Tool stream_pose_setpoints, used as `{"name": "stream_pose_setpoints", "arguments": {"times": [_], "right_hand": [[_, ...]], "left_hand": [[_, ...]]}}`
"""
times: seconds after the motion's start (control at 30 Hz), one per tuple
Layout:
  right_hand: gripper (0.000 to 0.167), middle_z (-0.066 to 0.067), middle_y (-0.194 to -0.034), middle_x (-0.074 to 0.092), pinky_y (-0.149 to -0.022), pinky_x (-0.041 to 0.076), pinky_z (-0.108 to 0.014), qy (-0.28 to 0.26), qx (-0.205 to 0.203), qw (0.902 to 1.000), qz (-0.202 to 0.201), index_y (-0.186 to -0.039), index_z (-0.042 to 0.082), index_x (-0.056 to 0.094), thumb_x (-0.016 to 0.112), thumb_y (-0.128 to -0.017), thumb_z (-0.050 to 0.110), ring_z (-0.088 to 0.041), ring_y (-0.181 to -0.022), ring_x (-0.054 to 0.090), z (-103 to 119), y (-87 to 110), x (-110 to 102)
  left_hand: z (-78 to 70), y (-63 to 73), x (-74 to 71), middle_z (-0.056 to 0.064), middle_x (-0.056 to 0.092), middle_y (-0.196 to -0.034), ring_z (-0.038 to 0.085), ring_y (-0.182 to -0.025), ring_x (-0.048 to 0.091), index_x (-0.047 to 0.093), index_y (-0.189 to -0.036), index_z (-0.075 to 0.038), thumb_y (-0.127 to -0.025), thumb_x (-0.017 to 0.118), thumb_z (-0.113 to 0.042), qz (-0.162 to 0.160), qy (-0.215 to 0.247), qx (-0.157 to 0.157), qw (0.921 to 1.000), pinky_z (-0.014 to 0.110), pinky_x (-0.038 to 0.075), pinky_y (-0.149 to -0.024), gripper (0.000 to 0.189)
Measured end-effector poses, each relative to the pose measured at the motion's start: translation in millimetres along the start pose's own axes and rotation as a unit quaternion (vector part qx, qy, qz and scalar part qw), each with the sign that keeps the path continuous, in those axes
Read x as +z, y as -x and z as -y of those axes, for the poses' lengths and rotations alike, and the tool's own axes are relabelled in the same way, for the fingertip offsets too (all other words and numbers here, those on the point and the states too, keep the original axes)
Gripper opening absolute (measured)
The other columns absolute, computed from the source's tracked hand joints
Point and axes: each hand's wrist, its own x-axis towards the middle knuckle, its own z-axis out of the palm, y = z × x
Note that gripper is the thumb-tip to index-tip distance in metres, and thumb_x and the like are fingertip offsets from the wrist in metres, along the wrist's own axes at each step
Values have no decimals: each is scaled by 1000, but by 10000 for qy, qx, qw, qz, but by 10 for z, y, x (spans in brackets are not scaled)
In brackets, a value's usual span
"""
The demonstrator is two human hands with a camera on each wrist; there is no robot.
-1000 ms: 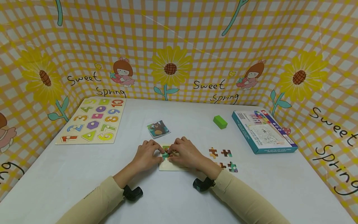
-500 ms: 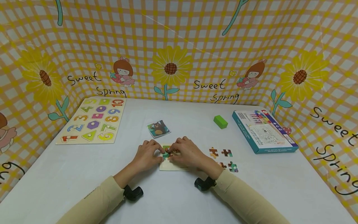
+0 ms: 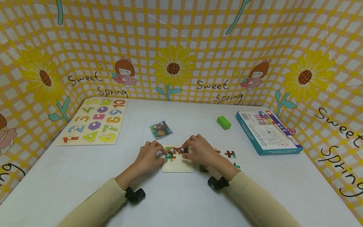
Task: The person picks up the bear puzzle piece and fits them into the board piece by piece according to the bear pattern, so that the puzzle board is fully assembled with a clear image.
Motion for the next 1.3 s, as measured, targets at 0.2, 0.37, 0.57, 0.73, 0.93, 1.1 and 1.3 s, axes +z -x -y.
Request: {"name": "stream_pose_setpoints", "arguments": {"times": [0.2, 0.37, 0.57, 0.73, 0.93, 1.1, 1.3], "right_hand": [[28, -3, -103, 62, -80, 41, -34, -166, 212, 9996, -103, -103, 16, 70, 73, -80, 31, -19, -96, 46, -117, 140, -84], [28, -4, -103, 62, -79, 41, -33, -156, 433, 9988, -192, -104, 15, 70, 73, -80, 30, -19, -96, 46, -225, 246, -150], [29, -6, -103, 62, -76, 40, -32, -187, 540, 9979, -313, -104, 13, 70, 73, -81, 30, -20, -95, 45, -383, 376, -223], [27, -6, -104, 61, -76, 39, -32, -190, 811, 9961, -298, -104, 14, 70, 72, -81, 28, -19, -96, 45, -488, 461, -265], [26, -7, -104, 62, -73, 39, -30, -185, 1023, 9943, -242, -104, 12, 70, 72, -81, 25, -23, -96, 46, -594, 539, -292], [26, -6, -105, 61, -70, 37, -28, -264, 1126, 9932, -149, -105, 13, 70, 71, -82, 27, -23, -95, 46, -702, 621, -301], [28, -7, -107, 61, -70, 37, -28, -246, 1149, 9930, -137, -107, 14, 69, 71, -82, 27, -24, -95, 46, -822, 693, -305]], "left_hand": [[-9, 10, -8, 3, 59, -111, 27, -106, 46, 70, -93, -19, -77, 75, -21, -21, 18, 19, 10000, 47, 35, -87, 16], [-4, 8, -9, 3, 59, -111, 28, -106, 46, 70, -93, -19, -77, 75, -21, -34, 28, 36, 10000, 47, 35, -86, 16], [1, 9, -8, 3, 59, -111, 28, -107, 46, 70, -93, -19, -77, 74, -20, -9, 52, 52, 10000, 46, 35, -86, 16], [-1, 6, -5, 3, 58, -111, 28, -106, 46, 70, -93, -19, -77, 74, -21, 25, 13, 35, 10000, 47, 35, -87, 17], [3, -5, 2, 2, 59, -112, 27, -106, 46, 70, -93, -20, -77, 74, -21, 25, 25, -6, 10000, 47, 35, -87, 16], [3, -9, 3, 2, 58, -111, 27, -107, 46, 70, -92, -20, -77, 74, -21, 13, 41, -8, 10000, 48, 35, -88, 16], [3, -5, 5, 1, 58, -110, 26, -105, 46, 69, -92, -21, -77, 75, -22, 5, 0, 11, 10000, 46, 36, -86, 16]]}}
